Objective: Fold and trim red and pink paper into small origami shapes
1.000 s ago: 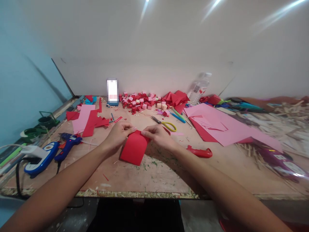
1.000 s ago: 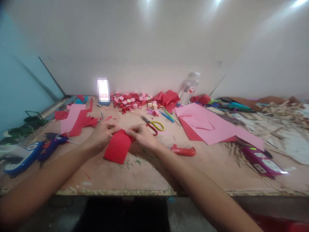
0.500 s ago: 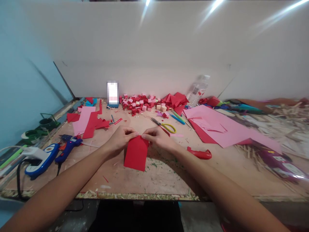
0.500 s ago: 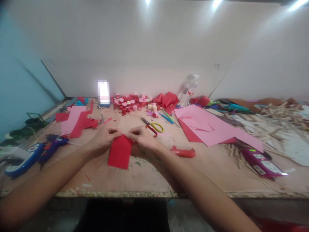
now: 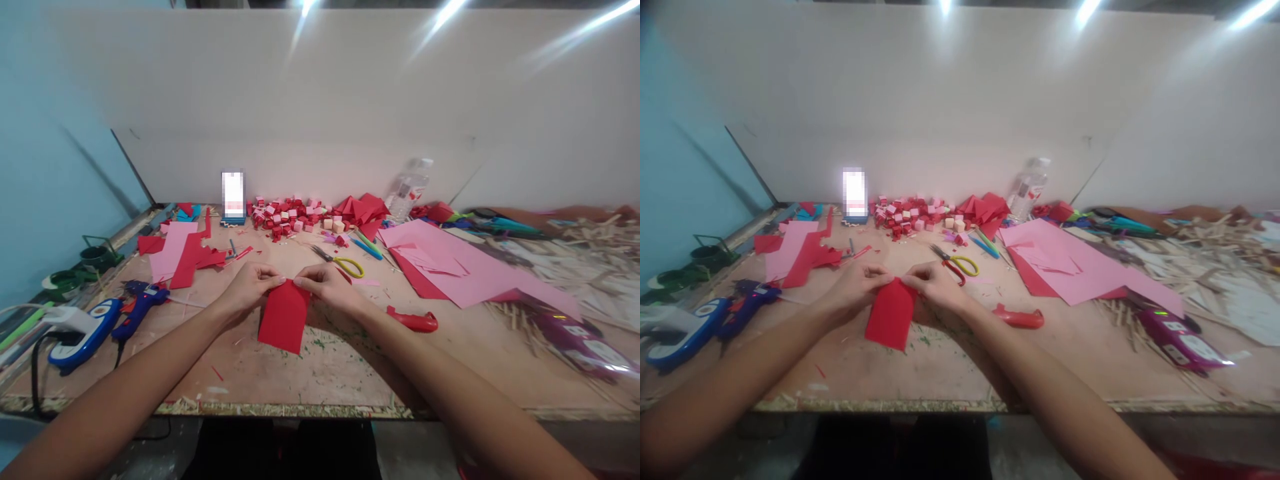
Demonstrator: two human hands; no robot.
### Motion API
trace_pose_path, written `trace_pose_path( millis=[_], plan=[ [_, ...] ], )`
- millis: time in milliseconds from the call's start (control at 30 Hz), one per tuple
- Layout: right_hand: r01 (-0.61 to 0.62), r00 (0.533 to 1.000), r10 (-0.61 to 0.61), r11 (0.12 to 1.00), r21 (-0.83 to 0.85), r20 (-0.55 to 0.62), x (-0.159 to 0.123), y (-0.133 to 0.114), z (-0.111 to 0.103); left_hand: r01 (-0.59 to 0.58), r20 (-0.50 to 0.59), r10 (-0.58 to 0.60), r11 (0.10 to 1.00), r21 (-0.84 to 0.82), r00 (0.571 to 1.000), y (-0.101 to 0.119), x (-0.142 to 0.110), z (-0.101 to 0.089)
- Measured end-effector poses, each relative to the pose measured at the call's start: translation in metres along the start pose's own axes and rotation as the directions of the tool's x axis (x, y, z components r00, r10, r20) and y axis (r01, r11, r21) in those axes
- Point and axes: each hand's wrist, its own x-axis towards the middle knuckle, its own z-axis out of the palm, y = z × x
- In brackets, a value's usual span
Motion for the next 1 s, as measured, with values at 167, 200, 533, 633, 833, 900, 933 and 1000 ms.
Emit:
trace_pose_path(
  millis=[167,200,533,633,833,900,933,1000],
  plan=[
    [0.032,1.000,-0.032,0.999,0.013,0.002,0.000,0.000,0.000,-0.009,-0.023,0.009,1.000,0.011,1.000,0.000,-0.001,0.000],
    [0.038,0.999,-0.038,0.999,0.010,0.003,0.000,0.001,0.000,0.012,-0.013,-0.012,1.000,0.005,1.000,0.001,-0.001,0.000],
    [-0.041,0.999,0.040,0.999,-0.026,-0.014,0.004,0.011,-0.013,0.157,0.250,-0.126,0.982,-0.107,0.960,-0.001,-0.002,-0.004],
    [-0.070,0.995,0.070,0.998,0.001,-0.077,0.005,0.008,-0.020,0.147,0.225,-0.116,0.981,-0.125,0.967,-0.002,-0.003,-0.001],
    [0.003,0.972,0.016,0.997,0.080,-0.236,0.004,0.001,-0.020,0.070,0.160,-0.067,0.997,-0.014,0.985,-0.006,0.002,-0.002],
    [0.008,0.964,0.042,0.983,0.184,-0.263,0.005,0.003,-0.017,0.049,0.108,-0.048,0.999,-0.007,0.993,-0.006,0.004,-0.003],
    [0.002,0.963,0.064,0.970,0.244,-0.263,0.005,0.004,-0.015,0.044,0.087,-0.042,0.999,-0.014,0.995,-0.006,0.005,-0.004],
    [-0.032,0.972,0.107,0.943,0.330,-0.211,0.005,0.007,-0.011,0.056,0.061,-0.054,0.998,-0.035,0.997,-0.004,0.004,-0.003]
  ],
)
